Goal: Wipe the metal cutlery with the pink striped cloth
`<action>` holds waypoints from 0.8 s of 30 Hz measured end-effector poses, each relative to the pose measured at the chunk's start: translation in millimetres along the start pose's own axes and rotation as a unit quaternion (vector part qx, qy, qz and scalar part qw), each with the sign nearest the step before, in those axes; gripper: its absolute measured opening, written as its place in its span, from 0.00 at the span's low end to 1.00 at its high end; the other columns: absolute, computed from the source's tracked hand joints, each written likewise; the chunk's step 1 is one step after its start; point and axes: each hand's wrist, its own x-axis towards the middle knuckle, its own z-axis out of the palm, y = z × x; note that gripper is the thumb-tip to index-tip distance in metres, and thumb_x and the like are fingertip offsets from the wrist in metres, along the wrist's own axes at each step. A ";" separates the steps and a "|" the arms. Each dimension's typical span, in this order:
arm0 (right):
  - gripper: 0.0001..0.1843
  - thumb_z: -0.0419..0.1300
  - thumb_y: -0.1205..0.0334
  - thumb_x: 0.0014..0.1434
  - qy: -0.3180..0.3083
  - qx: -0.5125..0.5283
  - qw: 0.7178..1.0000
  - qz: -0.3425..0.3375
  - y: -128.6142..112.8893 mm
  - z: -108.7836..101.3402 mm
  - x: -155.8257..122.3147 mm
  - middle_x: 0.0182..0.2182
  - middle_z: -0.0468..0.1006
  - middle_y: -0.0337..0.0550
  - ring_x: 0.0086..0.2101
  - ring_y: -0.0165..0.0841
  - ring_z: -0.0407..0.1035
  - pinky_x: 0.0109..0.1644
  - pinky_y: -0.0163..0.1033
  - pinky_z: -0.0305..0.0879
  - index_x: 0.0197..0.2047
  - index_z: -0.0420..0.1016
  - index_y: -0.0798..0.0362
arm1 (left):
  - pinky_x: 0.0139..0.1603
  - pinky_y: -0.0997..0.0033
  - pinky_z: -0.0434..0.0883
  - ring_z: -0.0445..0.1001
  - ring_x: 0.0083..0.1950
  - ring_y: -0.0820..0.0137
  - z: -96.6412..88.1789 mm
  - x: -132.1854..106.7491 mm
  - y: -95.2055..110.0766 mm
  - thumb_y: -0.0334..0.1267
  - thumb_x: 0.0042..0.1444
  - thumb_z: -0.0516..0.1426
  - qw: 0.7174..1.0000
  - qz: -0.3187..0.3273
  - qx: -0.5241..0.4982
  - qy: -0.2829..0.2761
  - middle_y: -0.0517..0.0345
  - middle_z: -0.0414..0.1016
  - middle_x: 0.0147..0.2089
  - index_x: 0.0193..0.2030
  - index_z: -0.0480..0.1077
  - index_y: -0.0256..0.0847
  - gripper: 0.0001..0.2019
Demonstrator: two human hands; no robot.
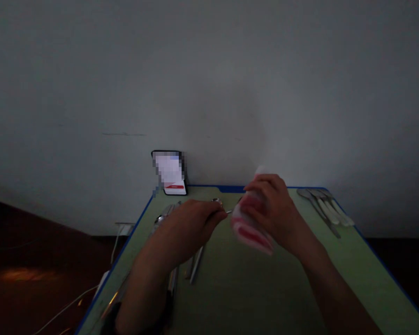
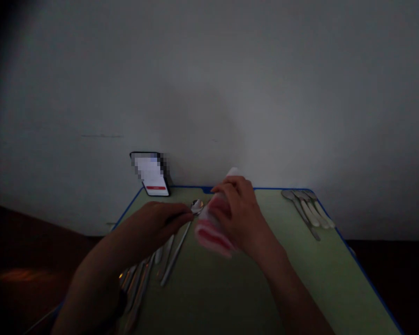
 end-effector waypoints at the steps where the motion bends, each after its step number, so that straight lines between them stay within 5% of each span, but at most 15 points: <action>1: 0.19 0.62 0.59 0.51 0.011 -0.003 0.999 0.032 1.2 3.1 -0.8 0.46 0.65 0.48 0.48 0.38 0.61 0.52 0.44 0.59 0.46 0.65 0.51 | 0.32 0.73 0.62 0.70 0.32 0.70 -0.7 0.1 0.7 0.43 0.62 0.45 1.000 0.001 0.002 0.001 0.58 0.74 0.32 0.35 0.70 0.42 0.15; 4: 0.25 0.62 0.51 0.50 0.000 0.012 0.991 0.130 -0.1 8.3 -2.6 0.44 0.68 0.48 0.42 0.37 0.65 0.45 0.44 0.62 0.48 0.63 0.52 | 0.33 0.73 0.62 0.70 0.31 0.71 -3.3 0.1 2.1 0.43 0.62 0.45 1.000 -0.001 0.010 0.009 0.58 0.74 0.31 0.34 0.70 0.42 0.15; 7: 0.16 0.56 0.50 0.55 -0.069 0.050 0.983 0.166 -6.7 6.3 -1.9 0.35 0.74 0.43 0.33 0.33 0.68 0.37 0.39 0.63 0.42 0.69 0.52 | 0.32 0.74 0.61 0.69 0.31 0.72 -7.6 -2.1 2.0 0.43 0.62 0.45 1.000 0.009 0.005 0.017 0.58 0.74 0.31 0.34 0.70 0.41 0.15; 12: 0.12 0.53 0.55 0.59 -0.184 0.141 0.967 0.105 -13.4 -8.6 0.2 0.30 0.77 0.37 0.29 0.28 0.68 0.32 0.32 0.60 0.40 0.74 0.51 | 0.31 0.76 0.61 0.67 0.29 0.73 -9.3 -8.5 1.7 0.44 0.62 0.46 0.999 0.028 -0.014 -0.011 0.59 0.72 0.29 0.34 0.71 0.41 0.16; 16: 0.12 0.50 0.63 0.61 -0.294 0.126 0.947 0.026 -12.8 -26.8 -2.7 0.36 0.78 0.40 0.35 0.30 0.70 0.40 0.35 0.63 0.43 0.73 0.51 | 0.32 0.76 0.61 0.68 0.30 0.73 -5.8 -9.2 6.6 0.42 0.61 0.47 0.998 0.042 -0.024 -0.037 0.59 0.73 0.30 0.35 0.72 0.42 0.15; 24: 0.20 0.50 0.69 0.60 -0.269 0.118 0.956 -0.018 -13.5 -63.0 -9.8 0.45 0.74 0.40 0.43 0.31 0.69 0.47 0.36 0.62 0.54 0.66 0.46 | 0.29 0.76 0.59 0.66 0.28 0.75 -20.2 -21.6 11.7 0.45 0.62 0.45 0.995 0.025 -0.082 -0.040 0.63 0.69 0.27 0.31 0.68 0.41 0.16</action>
